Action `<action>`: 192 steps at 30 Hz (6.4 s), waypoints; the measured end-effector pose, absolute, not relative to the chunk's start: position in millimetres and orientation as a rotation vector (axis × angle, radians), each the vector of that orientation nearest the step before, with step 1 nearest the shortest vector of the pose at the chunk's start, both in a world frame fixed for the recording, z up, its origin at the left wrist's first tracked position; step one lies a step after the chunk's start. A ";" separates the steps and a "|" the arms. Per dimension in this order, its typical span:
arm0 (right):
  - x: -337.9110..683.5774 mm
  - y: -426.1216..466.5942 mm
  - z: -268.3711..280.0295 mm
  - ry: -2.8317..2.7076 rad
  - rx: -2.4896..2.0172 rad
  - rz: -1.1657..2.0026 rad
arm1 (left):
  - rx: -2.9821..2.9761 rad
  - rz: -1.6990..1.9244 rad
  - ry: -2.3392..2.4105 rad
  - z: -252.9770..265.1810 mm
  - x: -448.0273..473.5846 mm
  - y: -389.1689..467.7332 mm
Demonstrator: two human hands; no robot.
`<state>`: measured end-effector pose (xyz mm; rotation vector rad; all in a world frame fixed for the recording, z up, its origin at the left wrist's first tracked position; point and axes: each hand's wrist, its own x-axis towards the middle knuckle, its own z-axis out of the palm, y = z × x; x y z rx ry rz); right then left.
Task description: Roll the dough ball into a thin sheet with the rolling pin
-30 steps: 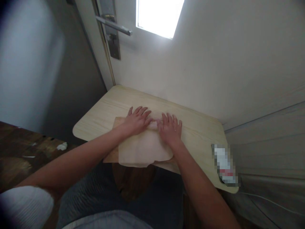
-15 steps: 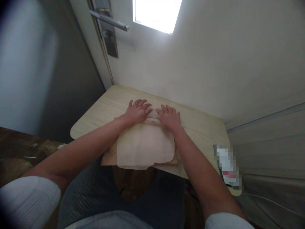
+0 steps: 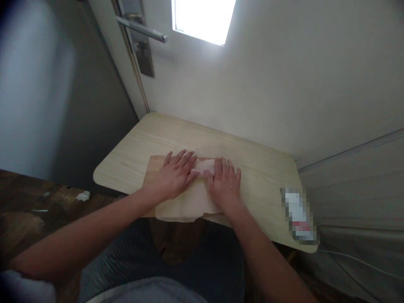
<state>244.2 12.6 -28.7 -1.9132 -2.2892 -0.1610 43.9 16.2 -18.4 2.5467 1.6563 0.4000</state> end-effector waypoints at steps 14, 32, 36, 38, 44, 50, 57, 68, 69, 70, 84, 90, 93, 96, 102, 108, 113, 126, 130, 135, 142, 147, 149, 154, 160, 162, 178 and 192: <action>235.7 78.7 -17.3 -2.326 -2.009 -0.058 | 2.511 0.360 1.673 -18.6 41.9 77.0; 236.7 46.6 -28.9 -2.228 -1.908 -0.091 | 2.558 0.427 1.664 -21.8 42.9 52.4; 240.0 5.8 -34.7 -2.217 -1.819 -0.133 | 2.609 0.432 1.601 -20.7 39.8 14.9; 241.7 -16.0 -37.0 -2.196 -1.778 -0.171 | 2.620 0.446 1.582 -20.7 38.4 -4.6; 248.8 -75.3 -38.0 -2.265 -1.663 -0.159 | 2.648 0.438 1.506 -24.0 34.6 -58.2; 255.6 -58.2 -35.8 -2.302 -1.682 -0.137 | 2.639 0.439 1.550 -26.4 37.3 -46.6; 251.1 25.1 -31.1 -2.356 -1.823 -0.071 | 2.598 0.393 1.671 -21.1 43.8 23.4; 238.2 123.5 -9.8 -2.387 -2.038 0.220 | 2.452 0.254 1.690 -15.0 43.5 118.1; 237.6 127.7 -9.7 -2.374 -2.034 0.238 | 2.455 0.252 1.678 -14.1 42.9 121.3; 237.0 130.9 -9.9 -2.349 -2.030 0.243 | 2.466 0.263 1.666 -13.4 42.5 123.5; 298.3 44.3 -29.7 -2.287 -1.477 0.362 | 2.494 0.569 1.810 -9.4 25.2 8.4; 292.8 17.4 -41.0 -2.045 -1.466 0.196 | 2.504 0.508 1.839 -26.9 9.7 -59.6; 288.0 6.0 -34.3 -1.931 -1.494 0.168 | 2.569 0.414 1.717 -34.6 -7.8 -51.7; 282.2 -11.9 -30.2 -1.886 -1.491 0.201 | 2.643 0.356 1.561 -33.2 -24.7 -34.6; 272.4 -50.3 -40.7 -1.869 -1.531 0.231 | 2.599 0.350 1.586 -30.5 -30.8 -27.0; 270.1 -59.5 -45.9 -1.828 -1.556 0.177 | 2.573 0.289 1.600 -23.9 -17.4 -25.7; 268.6 -59.0 -43.3 -1.771 -1.605 0.223 | 2.494 0.337 1.690 -26.7 2.8 -7.6; 276.6 -53.8 -34.2 -1.856 -1.603 0.271 | 2.529 0.405 1.637 -32.7 -15.0 11.9; 278.9 -30.7 -23.0 -2.122 -1.533 0.123 | 2.247 0.715 1.932 -27.8 -24.0 12.9; 270.4 -6.1 -25.9 -2.356 -1.529 0.087 | 2.225 0.844 1.810 -22.0 -1.7 1.7; 254.6 -4.1 -37.8 -2.279 -1.758 -0.105 | 2.492 0.484 1.801 -26.8 17.0 -0.6; 241.4 25.3 -27.7 -2.259 -1.918 -0.172 | 2.465 0.356 1.843 -22.9 17.6 31.2; 238.7 42.2 -26.4 -2.244 -1.951 -0.184 | 2.454 0.339 1.843 -21.5 19.7 48.9; 237.6 81.1 -25.5 -2.214 -1.962 -0.227 | 2.389 0.307 1.831 -18.9 23.0 93.3; 235.1 91.9 -17.1 -2.226 -1.976 -0.179 | 2.354 0.246 1.827 -17.6 23.3 111.7; 234.5 82.0 -16.6 -2.225 -1.979 -0.173 | 2.381 0.260 1.847 -17.0 23.5 100.8; 234.7 20.5 -18.5 -2.255 -2.064 -0.119 | 2.418 0.363 1.900 -21.8 20.6 30.3; 231.0 123.7 -10.5 -2.157 -2.177 0.024 | 2.330 0.395 1.940 -24.6 26.5 141.8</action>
